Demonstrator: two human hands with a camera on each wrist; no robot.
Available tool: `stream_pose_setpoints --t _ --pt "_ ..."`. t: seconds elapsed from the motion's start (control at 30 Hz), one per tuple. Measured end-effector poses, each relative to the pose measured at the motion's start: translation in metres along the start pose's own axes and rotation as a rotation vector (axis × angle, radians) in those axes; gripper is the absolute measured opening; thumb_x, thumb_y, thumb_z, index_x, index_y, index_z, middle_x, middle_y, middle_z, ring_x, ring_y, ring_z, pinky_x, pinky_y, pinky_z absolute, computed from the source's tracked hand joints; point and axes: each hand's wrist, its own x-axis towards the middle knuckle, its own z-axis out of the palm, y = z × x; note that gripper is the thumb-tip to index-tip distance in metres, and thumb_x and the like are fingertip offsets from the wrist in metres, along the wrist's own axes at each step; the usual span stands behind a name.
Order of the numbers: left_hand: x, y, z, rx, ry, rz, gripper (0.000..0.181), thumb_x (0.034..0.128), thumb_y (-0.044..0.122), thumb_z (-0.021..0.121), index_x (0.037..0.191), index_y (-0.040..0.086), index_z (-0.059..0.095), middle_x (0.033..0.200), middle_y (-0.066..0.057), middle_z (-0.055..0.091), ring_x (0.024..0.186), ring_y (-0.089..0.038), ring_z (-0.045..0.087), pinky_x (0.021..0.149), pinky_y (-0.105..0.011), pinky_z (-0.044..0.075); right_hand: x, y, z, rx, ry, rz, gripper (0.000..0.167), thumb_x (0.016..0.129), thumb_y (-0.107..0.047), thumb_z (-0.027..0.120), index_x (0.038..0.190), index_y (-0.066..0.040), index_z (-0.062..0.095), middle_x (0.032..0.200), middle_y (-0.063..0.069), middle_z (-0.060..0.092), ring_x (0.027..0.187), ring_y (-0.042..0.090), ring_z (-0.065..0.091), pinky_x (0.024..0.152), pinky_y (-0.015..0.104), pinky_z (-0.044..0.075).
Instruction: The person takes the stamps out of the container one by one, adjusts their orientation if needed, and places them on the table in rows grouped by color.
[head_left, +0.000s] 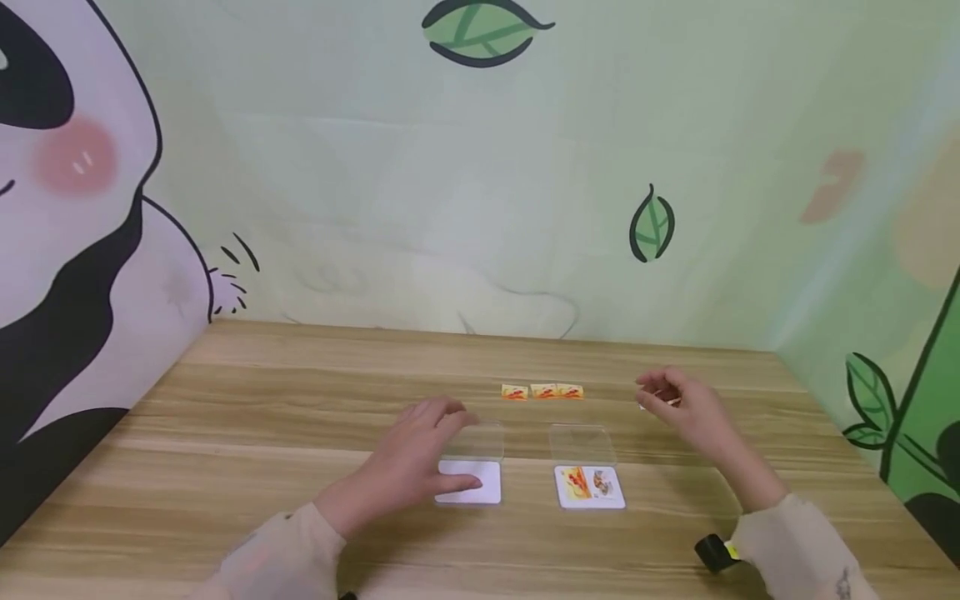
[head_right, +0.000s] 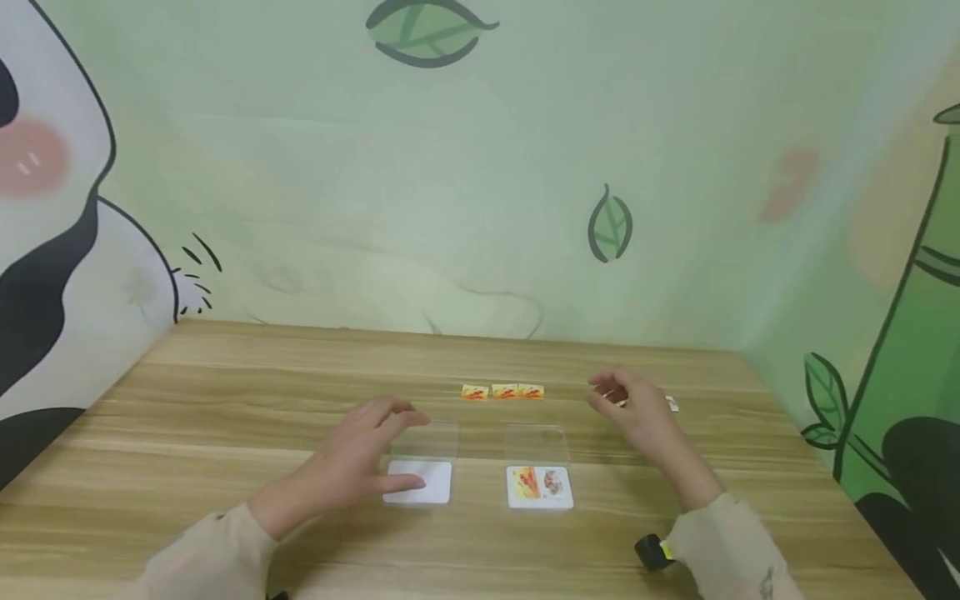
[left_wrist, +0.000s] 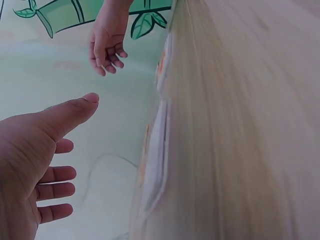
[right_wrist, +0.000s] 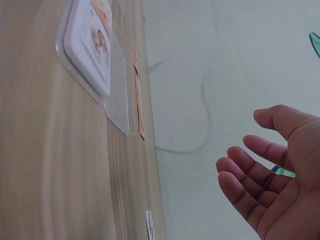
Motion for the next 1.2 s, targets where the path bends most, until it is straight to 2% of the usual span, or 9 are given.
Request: stream_pose_setpoints --t 0.2,0.43,0.8,1.03,1.2 --pt "0.008 0.010 0.000 -0.001 -0.014 0.035 0.070 0.0720 0.048 0.079 0.128 0.013 0.055 0.123 -0.007 0.055 0.118 -0.027 0.050 0.103 -0.048 0.042 -0.008 -0.008 0.006 -0.031 -0.004 -0.077 0.028 0.092 -0.019 0.064 0.113 0.000 0.061 0.098 0.009 0.067 0.089 0.018 0.061 0.072 0.020 0.052" --pt "0.014 0.020 0.007 0.008 -0.031 0.078 0.073 0.0716 0.049 0.079 0.130 0.013 0.054 0.123 -0.007 0.056 0.117 -0.025 0.051 0.101 -0.047 0.044 -0.016 -0.014 0.012 -0.012 -0.105 -0.136 0.027 0.091 -0.016 0.065 0.112 0.000 0.063 0.102 0.011 0.068 0.088 0.015 0.061 0.071 0.022 0.052" --pt "0.020 0.035 0.027 0.027 -0.138 0.097 0.070 0.0763 0.057 0.072 0.129 0.014 0.054 0.126 -0.004 0.055 0.121 -0.021 0.050 0.106 -0.043 0.042 -0.022 -0.021 0.025 -0.006 -0.200 -0.172 0.025 0.089 -0.016 0.067 0.108 0.000 0.064 0.101 0.010 0.066 0.085 0.009 0.060 0.069 0.022 0.053" --pt "0.027 0.045 0.031 0.009 -0.142 0.104 0.069 0.0757 0.055 0.073 0.129 0.015 0.055 0.124 -0.002 0.057 0.120 -0.020 0.051 0.106 -0.041 0.042 -0.024 -0.025 0.033 -0.018 -0.228 -0.244 0.026 0.086 -0.016 0.070 0.106 0.000 0.064 0.100 0.012 0.067 0.084 0.012 0.061 0.067 0.023 0.053" --pt "0.033 0.052 0.038 0.043 -0.134 0.113 0.067 0.0752 0.058 0.072 0.125 0.016 0.056 0.117 0.001 0.058 0.115 -0.017 0.054 0.103 -0.037 0.044 -0.026 -0.026 0.040 -0.026 -0.244 -0.294 0.026 0.084 -0.017 0.072 0.104 -0.001 0.065 0.098 0.011 0.067 0.082 0.016 0.060 0.062 0.021 0.051"
